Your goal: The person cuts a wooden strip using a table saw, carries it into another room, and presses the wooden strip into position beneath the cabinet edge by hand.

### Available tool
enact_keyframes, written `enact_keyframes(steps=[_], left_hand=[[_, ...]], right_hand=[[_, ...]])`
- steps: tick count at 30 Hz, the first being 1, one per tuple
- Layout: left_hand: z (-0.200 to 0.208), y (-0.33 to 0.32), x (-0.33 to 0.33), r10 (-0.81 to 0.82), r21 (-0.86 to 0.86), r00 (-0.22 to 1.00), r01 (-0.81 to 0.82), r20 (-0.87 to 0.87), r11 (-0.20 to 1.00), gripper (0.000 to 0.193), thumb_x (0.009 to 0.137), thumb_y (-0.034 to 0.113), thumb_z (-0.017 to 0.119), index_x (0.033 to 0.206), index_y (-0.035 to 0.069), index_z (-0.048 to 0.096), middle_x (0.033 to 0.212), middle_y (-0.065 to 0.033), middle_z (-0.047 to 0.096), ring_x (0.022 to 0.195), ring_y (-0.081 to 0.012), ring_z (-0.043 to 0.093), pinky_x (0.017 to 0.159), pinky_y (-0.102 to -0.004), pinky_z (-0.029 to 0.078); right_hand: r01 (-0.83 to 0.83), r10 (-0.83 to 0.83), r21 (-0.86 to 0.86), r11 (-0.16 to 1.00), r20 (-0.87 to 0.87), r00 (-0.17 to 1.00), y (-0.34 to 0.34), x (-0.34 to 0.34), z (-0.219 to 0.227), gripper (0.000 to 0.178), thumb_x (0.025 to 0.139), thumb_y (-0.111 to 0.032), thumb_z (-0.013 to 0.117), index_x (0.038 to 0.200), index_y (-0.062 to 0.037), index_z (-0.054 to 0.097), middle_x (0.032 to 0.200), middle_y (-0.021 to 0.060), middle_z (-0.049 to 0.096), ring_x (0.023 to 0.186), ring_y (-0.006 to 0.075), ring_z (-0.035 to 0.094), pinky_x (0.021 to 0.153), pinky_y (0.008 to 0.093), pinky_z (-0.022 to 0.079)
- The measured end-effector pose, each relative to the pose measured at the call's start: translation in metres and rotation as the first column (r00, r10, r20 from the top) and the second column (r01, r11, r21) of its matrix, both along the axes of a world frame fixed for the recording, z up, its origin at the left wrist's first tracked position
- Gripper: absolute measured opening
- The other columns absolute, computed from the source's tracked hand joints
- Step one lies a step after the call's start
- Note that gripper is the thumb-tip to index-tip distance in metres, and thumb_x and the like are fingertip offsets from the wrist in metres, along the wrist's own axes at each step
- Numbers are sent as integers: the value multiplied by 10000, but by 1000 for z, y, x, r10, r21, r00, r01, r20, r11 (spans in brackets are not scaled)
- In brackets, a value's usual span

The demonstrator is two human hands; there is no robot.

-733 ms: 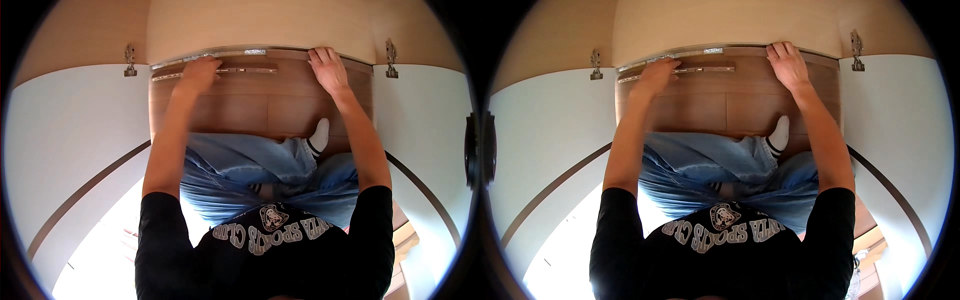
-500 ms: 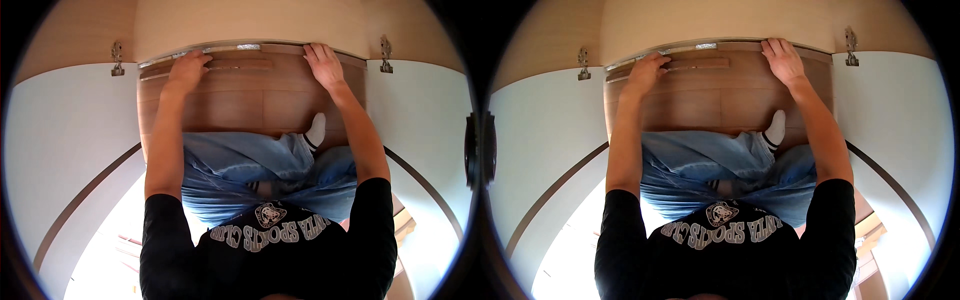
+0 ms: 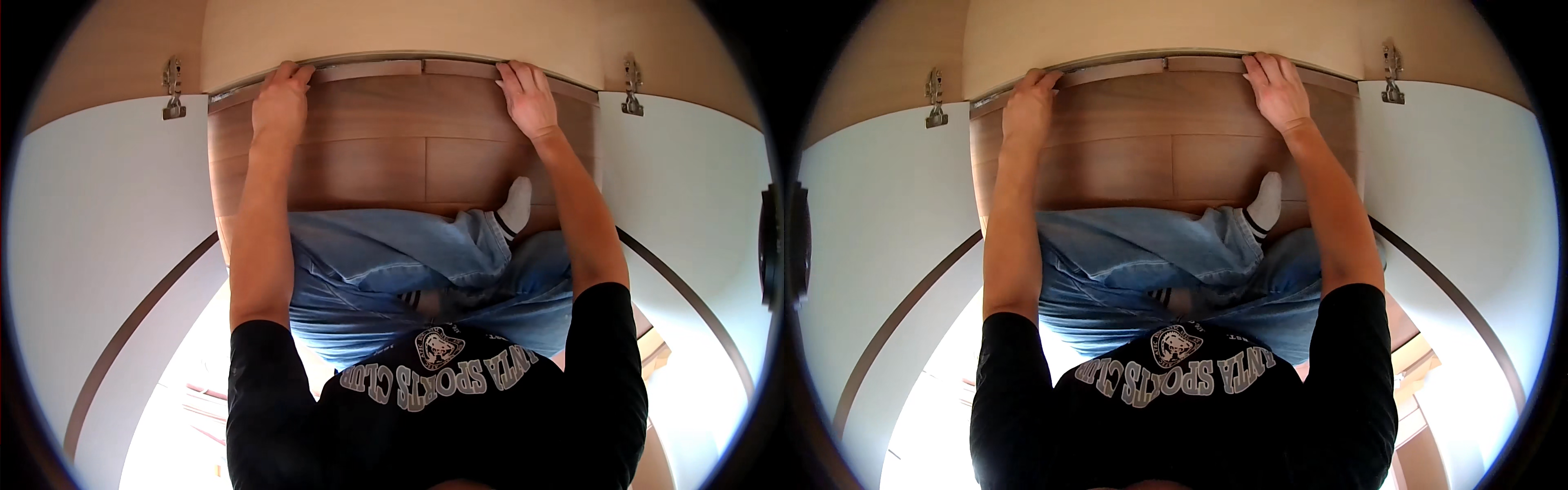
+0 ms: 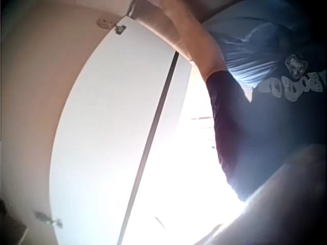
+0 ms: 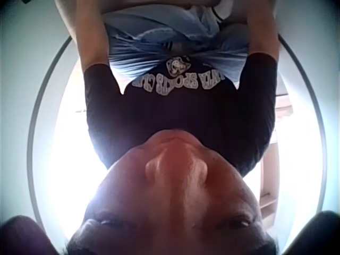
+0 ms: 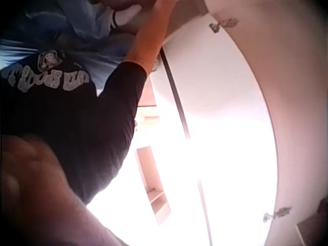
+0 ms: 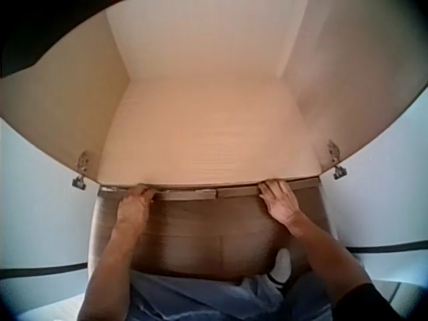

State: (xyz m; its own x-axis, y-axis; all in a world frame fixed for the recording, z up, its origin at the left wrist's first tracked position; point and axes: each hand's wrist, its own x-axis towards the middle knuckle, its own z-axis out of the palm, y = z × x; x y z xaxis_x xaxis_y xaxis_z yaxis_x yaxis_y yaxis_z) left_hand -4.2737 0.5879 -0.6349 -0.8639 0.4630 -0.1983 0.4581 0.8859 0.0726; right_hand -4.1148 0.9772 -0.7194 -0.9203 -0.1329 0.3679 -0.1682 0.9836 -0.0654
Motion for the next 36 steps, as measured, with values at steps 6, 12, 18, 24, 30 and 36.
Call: enact_keyframes(steps=[6,12,18,24,30,36], left_hand=[[-15,2,4,17,-46,1000,-16,4,999,293,957,145,596,1235,195,672,1258,-37,621,1178,-297,610,926,-456,564],[-46,10,-7,19,-58,1000,-19,0,998,286,958,132,574,1217,196,678,1238,-17,620,1181,-266,607,906,-450,575],[-49,18,-14,-13,-67,1000,12,-17,998,287,966,142,562,1224,195,677,1218,-5,631,1167,-254,612,902,-445,573],[-45,13,-10,-49,-53,998,46,-47,998,290,966,146,569,1232,199,673,1197,-6,633,1152,-246,616,895,-436,574],[-44,11,-9,-85,-53,993,80,-85,995,287,949,142,588,1218,191,676,1179,-2,636,1131,-243,624,877,-433,581],[-47,9,-9,-113,-37,985,109,-127,993,280,938,125,606,1201,175,687,1162,0,647,1115,-244,633,859,-431,584]], right_hand=[[-22,22,-39,999,15,1000,0,5,-10,314,879,-174,716,1182,-103,671,1148,43,601,1065,256,567,959,368,506],[-47,50,-91,995,39,998,8,-5,-38,346,881,-139,725,1215,-80,656,1134,92,608,1040,293,582,941,389,516],[-36,38,-91,995,21,999,14,-11,-49,326,877,-151,732,1191,-83,674,1121,73,607,1039,270,582,939,370,520],[-34,33,-89,995,-8,999,13,-6,-41,329,869,-155,745,1188,-100,685,1119,49,605,1027,253,583,934,357,528],[-36,35,-89,995,-16,999,11,-5,-37,340,867,-153,752,1197,-102,683,1118,51,604,1021,254,585,921,357,532],[-59,54,-103,993,-51,997,13,-7,-43,346,859,-157,755,1194,-102,686,1099,48,613,1012,252,592,906,359,536]])
